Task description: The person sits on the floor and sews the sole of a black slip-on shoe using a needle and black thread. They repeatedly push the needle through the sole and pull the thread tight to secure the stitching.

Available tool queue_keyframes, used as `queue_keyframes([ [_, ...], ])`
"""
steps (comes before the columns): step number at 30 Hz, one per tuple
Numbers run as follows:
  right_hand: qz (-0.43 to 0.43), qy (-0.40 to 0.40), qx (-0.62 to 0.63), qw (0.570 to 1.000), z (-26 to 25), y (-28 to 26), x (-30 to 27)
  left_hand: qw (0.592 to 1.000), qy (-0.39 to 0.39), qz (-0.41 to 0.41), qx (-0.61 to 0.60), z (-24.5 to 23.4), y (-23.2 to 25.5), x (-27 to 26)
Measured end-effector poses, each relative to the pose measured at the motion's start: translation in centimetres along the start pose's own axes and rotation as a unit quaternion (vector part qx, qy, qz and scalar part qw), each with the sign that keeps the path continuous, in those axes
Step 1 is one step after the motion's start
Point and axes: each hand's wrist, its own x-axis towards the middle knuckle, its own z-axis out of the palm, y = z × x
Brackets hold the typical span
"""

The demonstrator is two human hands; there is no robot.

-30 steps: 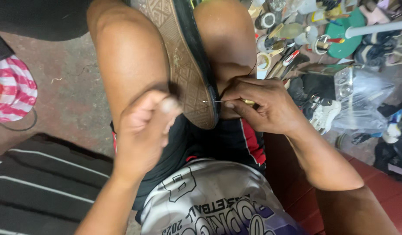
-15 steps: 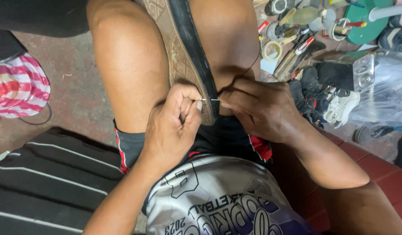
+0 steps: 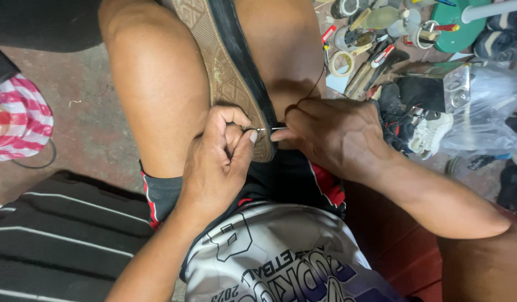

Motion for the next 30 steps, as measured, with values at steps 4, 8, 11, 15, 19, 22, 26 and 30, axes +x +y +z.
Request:
queue_keyframes([
  [4,-0.015,0.054,-0.031,0.998,1.0,1.2,-0.6,0.999,-0.009,-0.033,-0.021,0.2,0.0,0.1],
  [8,0.035,0.055,-0.078,0.995,1.9,2.7,-1.2,0.992,0.076,0.097,0.033,1.1,-0.2,-0.2],
  [11,0.006,0.055,-0.068,0.996,1.6,3.9,-2.3,0.972,0.132,0.154,0.117,1.7,-0.5,-0.5],
  [15,0.048,0.037,-0.092,0.994,0.1,5.3,-3.8,0.977,0.125,0.13,0.111,1.6,-0.1,-0.5],
  [19,0.039,0.059,-0.022,0.997,-0.2,4.4,-4.7,0.969,0.129,0.148,0.15,0.8,1.2,-1.1],
  [22,0.011,0.067,-0.008,0.998,-0.4,3.5,-4.9,0.952,0.117,0.192,0.21,0.3,2.4,-1.7],
  [26,0.006,0.081,-0.005,0.997,-0.7,3.0,-4.5,0.934,0.082,0.225,0.264,0.9,3.7,-1.4],
  [30,0.017,0.022,-0.029,0.999,-0.9,2.9,-3.6,0.933,0.065,0.244,0.258,1.0,3.8,-0.6],
])
